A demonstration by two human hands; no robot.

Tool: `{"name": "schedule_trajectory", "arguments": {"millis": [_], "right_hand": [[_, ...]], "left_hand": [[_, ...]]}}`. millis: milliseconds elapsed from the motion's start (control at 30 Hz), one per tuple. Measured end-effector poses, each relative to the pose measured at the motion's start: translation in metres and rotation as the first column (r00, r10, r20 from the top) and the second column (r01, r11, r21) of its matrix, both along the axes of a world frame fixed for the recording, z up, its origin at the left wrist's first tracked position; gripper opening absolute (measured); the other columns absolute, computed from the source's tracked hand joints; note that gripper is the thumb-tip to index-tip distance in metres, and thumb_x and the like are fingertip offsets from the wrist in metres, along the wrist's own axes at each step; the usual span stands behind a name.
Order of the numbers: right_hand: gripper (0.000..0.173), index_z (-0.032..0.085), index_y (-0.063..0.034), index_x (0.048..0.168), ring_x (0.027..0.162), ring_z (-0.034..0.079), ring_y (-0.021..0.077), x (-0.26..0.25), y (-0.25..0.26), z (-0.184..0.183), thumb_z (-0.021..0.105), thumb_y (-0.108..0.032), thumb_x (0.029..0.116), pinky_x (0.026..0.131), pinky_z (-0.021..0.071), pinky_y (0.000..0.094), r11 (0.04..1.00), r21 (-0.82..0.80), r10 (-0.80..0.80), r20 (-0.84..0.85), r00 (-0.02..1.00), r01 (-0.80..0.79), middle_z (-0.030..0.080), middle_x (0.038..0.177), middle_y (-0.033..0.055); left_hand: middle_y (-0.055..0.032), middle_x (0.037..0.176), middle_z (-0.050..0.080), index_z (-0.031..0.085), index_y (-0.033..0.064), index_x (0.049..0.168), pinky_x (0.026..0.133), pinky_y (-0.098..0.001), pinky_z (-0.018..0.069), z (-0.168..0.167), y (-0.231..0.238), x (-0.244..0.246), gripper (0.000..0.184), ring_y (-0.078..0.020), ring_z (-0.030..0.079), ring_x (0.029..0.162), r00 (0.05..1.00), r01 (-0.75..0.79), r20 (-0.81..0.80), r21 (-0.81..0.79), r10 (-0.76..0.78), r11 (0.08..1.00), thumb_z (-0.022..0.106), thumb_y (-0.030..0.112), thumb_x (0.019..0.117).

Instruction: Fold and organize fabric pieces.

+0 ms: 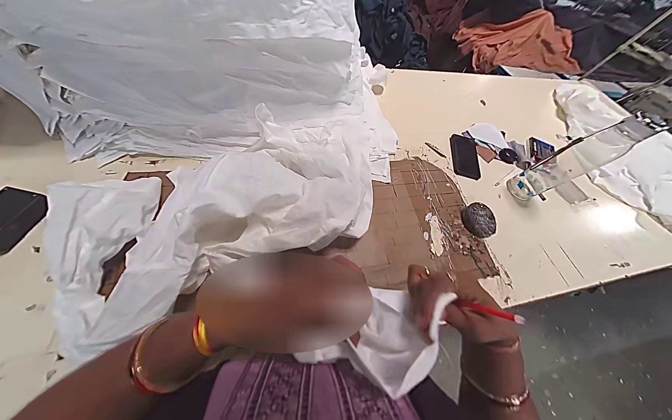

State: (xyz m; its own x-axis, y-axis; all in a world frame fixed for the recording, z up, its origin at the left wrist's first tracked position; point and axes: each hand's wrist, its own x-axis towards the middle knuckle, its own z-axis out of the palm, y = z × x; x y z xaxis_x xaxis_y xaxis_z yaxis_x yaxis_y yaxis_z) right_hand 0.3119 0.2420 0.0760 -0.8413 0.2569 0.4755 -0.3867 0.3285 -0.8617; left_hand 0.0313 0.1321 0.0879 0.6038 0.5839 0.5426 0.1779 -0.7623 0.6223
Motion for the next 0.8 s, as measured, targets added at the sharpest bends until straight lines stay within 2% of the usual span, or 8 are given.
{"name": "schedule_trajectory", "arguments": {"millis": [33,100,167,233,333,633,733,800], "right_hand": [[0.021,0.06,-0.0156,0.105,0.089,0.057,-0.0107,-0.009,-0.002,0.003,0.05,-0.033,0.1082,0.081,0.0456,0.0093,0.999,0.03,-0.011,0.032,0.999,0.01,0.062,0.091,-0.0113],[0.019,0.055,-0.0111,0.103,0.085,0.054,-0.0103,-0.027,-0.008,0.006,0.053,-0.029,0.1071,0.076,0.0446,0.0075,0.999,0.044,-0.024,0.029,0.999,0.023,0.057,0.088,-0.0073],[0.021,0.056,-0.0072,0.101,0.089,0.055,-0.009,-0.039,-0.014,0.007,0.056,-0.028,0.106,0.08,0.0448,0.0078,0.996,0.069,-0.053,-0.003,0.999,0.053,0.057,0.09,-0.0038],[0.022,0.058,-0.0063,0.099,0.095,0.055,-0.0074,-0.048,-0.02,0.006,0.057,-0.027,0.1053,0.087,0.0435,0.0087,0.991,0.1,-0.091,-0.026,0.995,0.094,0.058,0.093,-0.0027],[0.022,0.056,-0.0063,0.099,0.097,0.054,-0.003,-0.055,-0.025,0.001,0.057,-0.027,0.1052,0.089,0.0411,0.0116,0.983,0.129,-0.123,-0.07,0.99,0.131,0.058,0.093,-0.0003],[0.024,0.055,-0.0047,0.1,0.099,0.054,-0.0041,-0.057,-0.028,0.0,0.055,-0.027,0.1061,0.091,0.0416,0.0106,0.967,0.164,-0.181,-0.087,0.98,0.193,0.058,0.094,0.0005],[0.025,0.055,-0.0024,0.099,0.097,0.053,-0.0029,-0.059,-0.031,0.0,0.054,-0.026,0.1062,0.089,0.0403,0.0099,0.955,0.191,-0.215,-0.082,0.973,0.227,0.056,0.092,0.0025],[0.024,0.054,-0.0016,0.099,0.096,0.053,-0.0027,-0.062,-0.033,-0.001,0.055,-0.025,0.1053,0.088,0.0414,0.0103,0.953,0.179,-0.235,-0.082,0.969,0.246,0.056,0.092,0.0031]], "left_hand": [[-0.0153,0.113,0.054,0.073,0.0113,0.102,0.094,-0.0149,0.0428,0.002,-0.004,0.004,0.024,-0.0135,0.054,0.108,0.999,-0.022,-0.024,0.023,0.023,0.999,0.052,0.02,0.1058],[-0.0105,0.1,0.055,0.074,0.0146,0.105,0.083,-0.0135,0.0434,0.002,-0.01,0.011,0.021,-0.0123,0.054,0.096,0.992,-0.118,-0.039,0.091,0.122,0.989,0.053,0.018,0.1039],[-0.0084,0.094,0.054,0.067,0.0116,0.104,0.078,-0.0132,0.0434,-0.001,-0.011,0.017,0.015,-0.0114,0.054,0.088,0.979,-0.202,0.013,0.132,0.202,0.971,0.052,0.015,0.1041],[-0.0081,0.093,0.055,0.057,0.008,0.102,0.083,-0.0113,0.0447,-0.002,-0.011,0.019,0.008,-0.0094,0.056,0.089,0.97,-0.241,0.067,0.138,0.233,0.961,0.052,0.013,0.1045],[-0.0092,0.094,0.059,0.053,0.0066,0.097,0.087,-0.0117,0.0465,-0.002,-0.011,0.021,0.004,-0.0089,0.06,0.093,0.968,-0.226,0.137,0.12,0.21,0.967,0.055,0.007,0.1007],[-0.0103,0.099,0.058,0.052,0.0049,0.103,0.091,-0.0113,0.0464,-0.005,-0.012,0.028,0.007,-0.0067,0.06,0.098,0.95,-0.262,0.198,0.094,0.24,0.96,0.054,0.011,0.1045],[-0.0081,0.107,0.049,0.055,0.0094,0.113,0.095,-0.0098,0.0406,-0.005,-0.013,0.031,0.01,-0.0057,0.053,0.103,0.948,-0.279,0.192,0.116,0.254,0.953,0.055,0.011,0.1035],[-0.0075,0.109,0.047,0.06,0.011,0.114,0.096,-0.0079,0.0402,-0.005,-0.013,0.032,0.011,-0.0032,0.052,0.104,0.942,-0.301,0.193,0.133,0.273,0.944,0.057,0.012,0.103]]}}
